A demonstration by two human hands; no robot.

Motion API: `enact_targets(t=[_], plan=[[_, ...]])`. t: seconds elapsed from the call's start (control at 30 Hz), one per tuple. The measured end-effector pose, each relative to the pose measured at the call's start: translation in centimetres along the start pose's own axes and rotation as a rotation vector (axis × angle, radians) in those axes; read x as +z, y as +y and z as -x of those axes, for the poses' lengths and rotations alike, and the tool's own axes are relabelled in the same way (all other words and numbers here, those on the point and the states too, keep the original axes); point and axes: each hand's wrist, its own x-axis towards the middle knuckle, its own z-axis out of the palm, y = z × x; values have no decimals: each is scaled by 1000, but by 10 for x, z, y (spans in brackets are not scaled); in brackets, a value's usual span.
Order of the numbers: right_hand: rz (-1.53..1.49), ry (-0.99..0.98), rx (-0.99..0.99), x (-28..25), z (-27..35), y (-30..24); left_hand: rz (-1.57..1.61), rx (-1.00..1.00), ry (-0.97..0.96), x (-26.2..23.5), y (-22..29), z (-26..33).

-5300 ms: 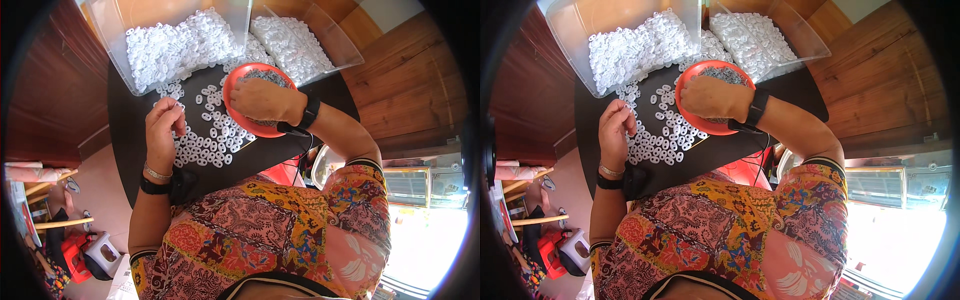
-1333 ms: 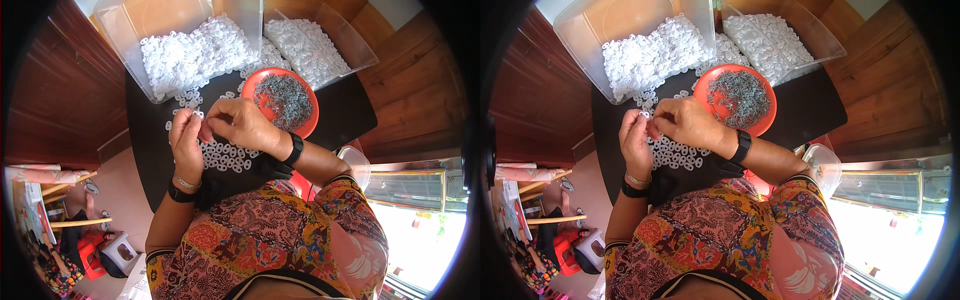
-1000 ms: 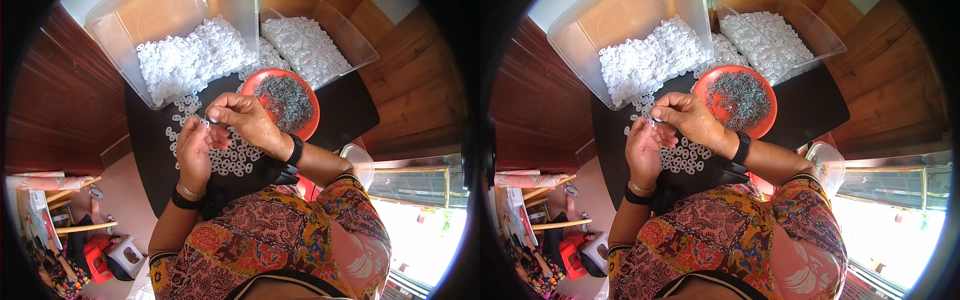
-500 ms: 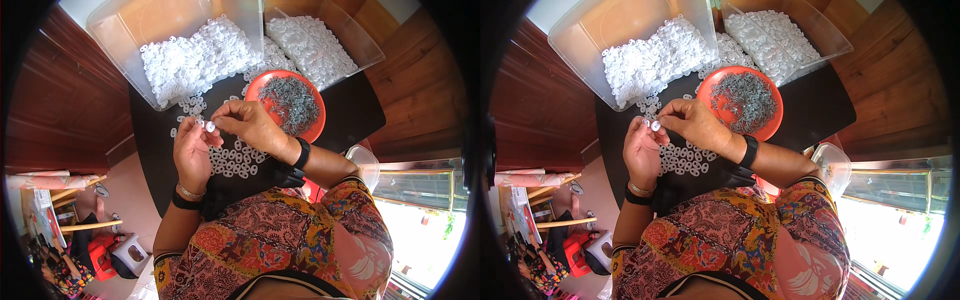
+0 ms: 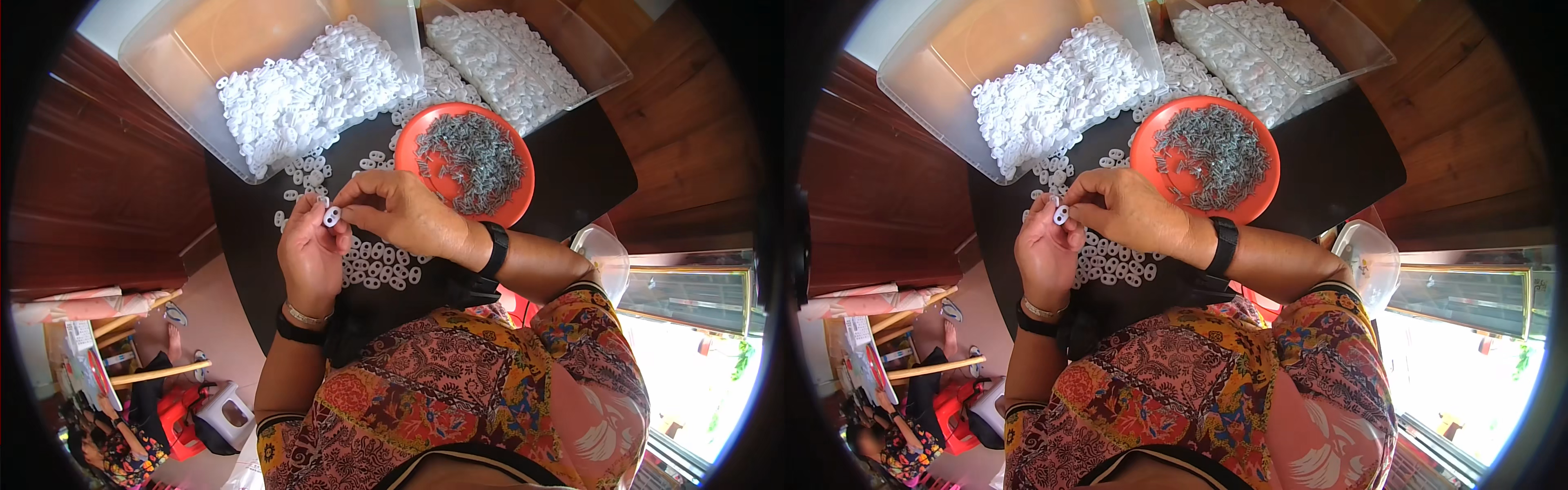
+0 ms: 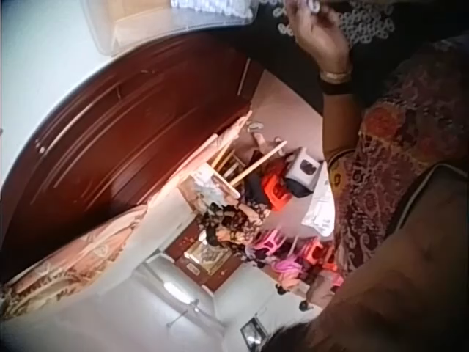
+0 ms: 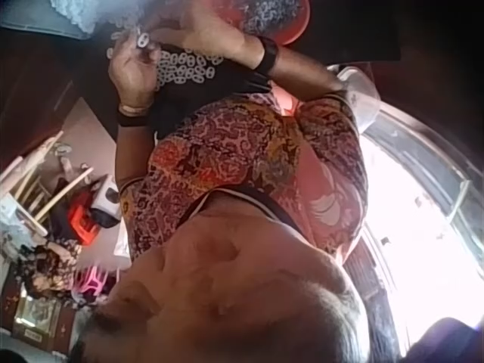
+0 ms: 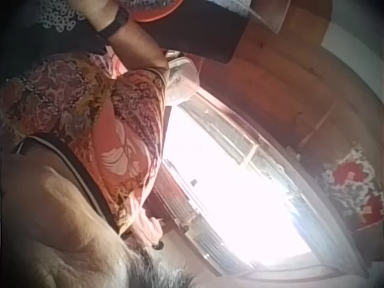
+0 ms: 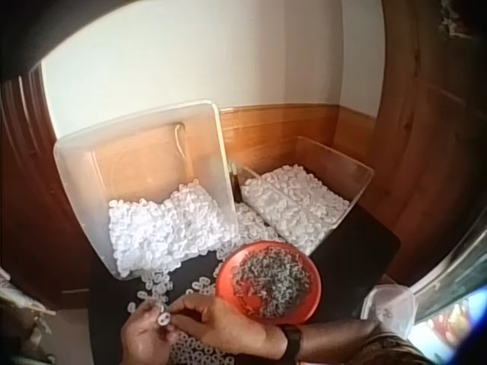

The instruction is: The person is manually inserting small metal pins into white plastic components as part of an assembly task.

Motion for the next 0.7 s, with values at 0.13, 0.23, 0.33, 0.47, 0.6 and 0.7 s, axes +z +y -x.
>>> enact_targets(t=[0.13,0.23,0.33,0.47,0.6,0.7], plan=[[57,36,-32,2,2,-2,-10,-15,14,-2,-2,0],[66,36,-32,0,1,-3,-104,32,14,2,-4,2],[111,-68,60,-5,0,-5,-92,46,15,4,-6,2],[6,-78,37,-4,0,-3,-82,42,31,3,-6,-1],[-177,-101,77,-5,-2,-1,-131,107,-24,2,-5,1],[-275,-166,173,-14,-6,-2,-190,171,-57,6,-4,4]])
